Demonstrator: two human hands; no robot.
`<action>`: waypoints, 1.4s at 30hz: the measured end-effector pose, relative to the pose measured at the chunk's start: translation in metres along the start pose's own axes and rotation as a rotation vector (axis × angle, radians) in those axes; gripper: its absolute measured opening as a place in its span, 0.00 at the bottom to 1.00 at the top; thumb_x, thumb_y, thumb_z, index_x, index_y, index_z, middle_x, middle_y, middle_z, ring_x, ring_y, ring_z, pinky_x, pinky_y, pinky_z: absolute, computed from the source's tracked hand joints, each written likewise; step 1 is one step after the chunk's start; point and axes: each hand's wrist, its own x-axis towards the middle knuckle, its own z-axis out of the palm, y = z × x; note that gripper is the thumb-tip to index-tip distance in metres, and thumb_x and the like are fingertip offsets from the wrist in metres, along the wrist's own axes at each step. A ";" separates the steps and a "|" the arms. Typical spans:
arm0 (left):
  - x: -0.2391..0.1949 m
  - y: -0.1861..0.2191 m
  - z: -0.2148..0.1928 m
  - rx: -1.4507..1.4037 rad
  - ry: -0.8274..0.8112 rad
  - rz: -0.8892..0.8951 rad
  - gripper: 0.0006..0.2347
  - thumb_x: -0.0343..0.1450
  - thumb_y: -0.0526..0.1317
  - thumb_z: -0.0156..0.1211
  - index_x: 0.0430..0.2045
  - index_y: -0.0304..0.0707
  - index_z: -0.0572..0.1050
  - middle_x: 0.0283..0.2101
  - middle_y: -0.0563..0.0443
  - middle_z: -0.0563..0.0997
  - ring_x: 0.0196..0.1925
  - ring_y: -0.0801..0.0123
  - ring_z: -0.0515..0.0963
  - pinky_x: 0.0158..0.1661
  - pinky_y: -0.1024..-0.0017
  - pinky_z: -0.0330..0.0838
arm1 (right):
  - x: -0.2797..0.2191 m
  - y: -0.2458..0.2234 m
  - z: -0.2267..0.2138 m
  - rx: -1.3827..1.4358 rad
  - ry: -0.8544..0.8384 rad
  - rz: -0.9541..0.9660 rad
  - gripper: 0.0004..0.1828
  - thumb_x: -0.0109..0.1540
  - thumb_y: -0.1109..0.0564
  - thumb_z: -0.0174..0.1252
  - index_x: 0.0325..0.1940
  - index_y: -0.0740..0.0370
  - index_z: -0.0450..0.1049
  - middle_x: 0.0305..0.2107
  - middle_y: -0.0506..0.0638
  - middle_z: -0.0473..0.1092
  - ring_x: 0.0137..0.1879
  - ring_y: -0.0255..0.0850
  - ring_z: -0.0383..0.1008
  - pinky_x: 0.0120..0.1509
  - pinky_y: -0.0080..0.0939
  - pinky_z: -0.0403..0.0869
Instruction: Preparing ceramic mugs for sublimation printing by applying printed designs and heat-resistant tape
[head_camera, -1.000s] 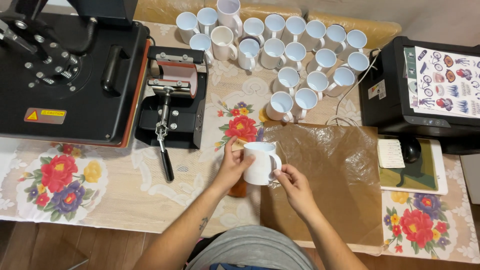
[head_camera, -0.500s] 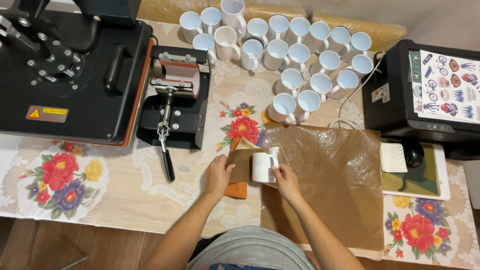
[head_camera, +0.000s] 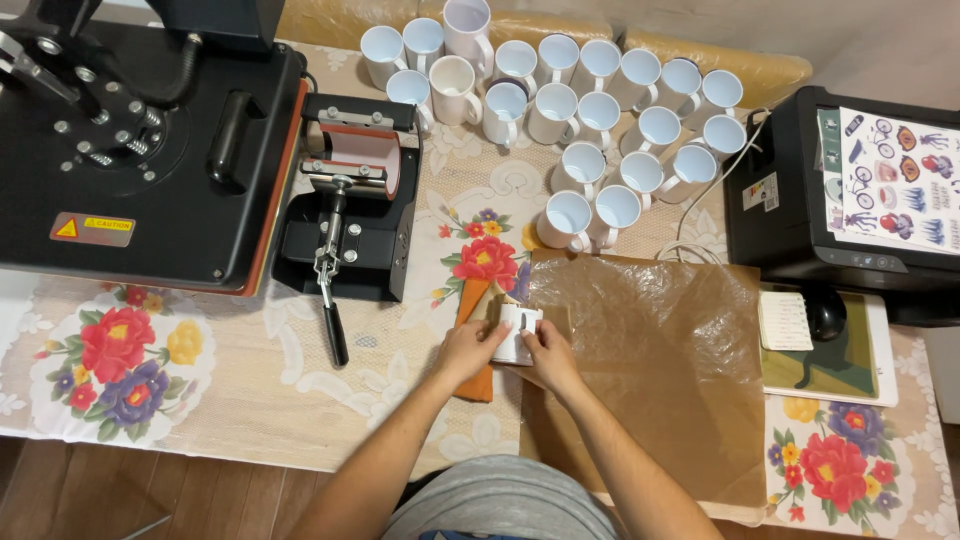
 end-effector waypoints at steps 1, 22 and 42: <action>0.020 -0.020 0.011 0.000 0.000 0.002 0.33 0.69 0.68 0.51 0.54 0.38 0.76 0.49 0.38 0.83 0.59 0.47 0.78 0.56 0.54 0.71 | -0.002 -0.003 -0.001 0.000 0.002 -0.001 0.16 0.64 0.44 0.58 0.48 0.55 0.77 0.35 0.59 0.76 0.50 0.55 0.77 0.54 0.54 0.72; -0.016 0.023 -0.045 -0.928 -0.358 0.593 0.35 0.56 0.40 0.76 0.57 0.33 0.66 0.53 0.45 0.78 0.56 0.61 0.76 0.57 0.63 0.72 | -0.136 -0.150 -0.076 -0.113 0.164 -0.655 0.13 0.66 0.48 0.50 0.45 0.57 0.74 0.33 0.45 0.75 0.40 0.40 0.69 0.41 0.39 0.67; -0.053 0.011 -0.032 -0.996 -0.253 0.668 0.24 0.57 0.31 0.76 0.47 0.30 0.73 0.45 0.43 0.82 0.51 0.60 0.80 0.55 0.60 0.76 | -0.172 -0.178 -0.101 -0.201 0.263 -0.942 0.13 0.63 0.46 0.56 0.41 0.55 0.77 0.73 0.73 0.40 0.80 0.71 0.36 0.79 0.68 0.41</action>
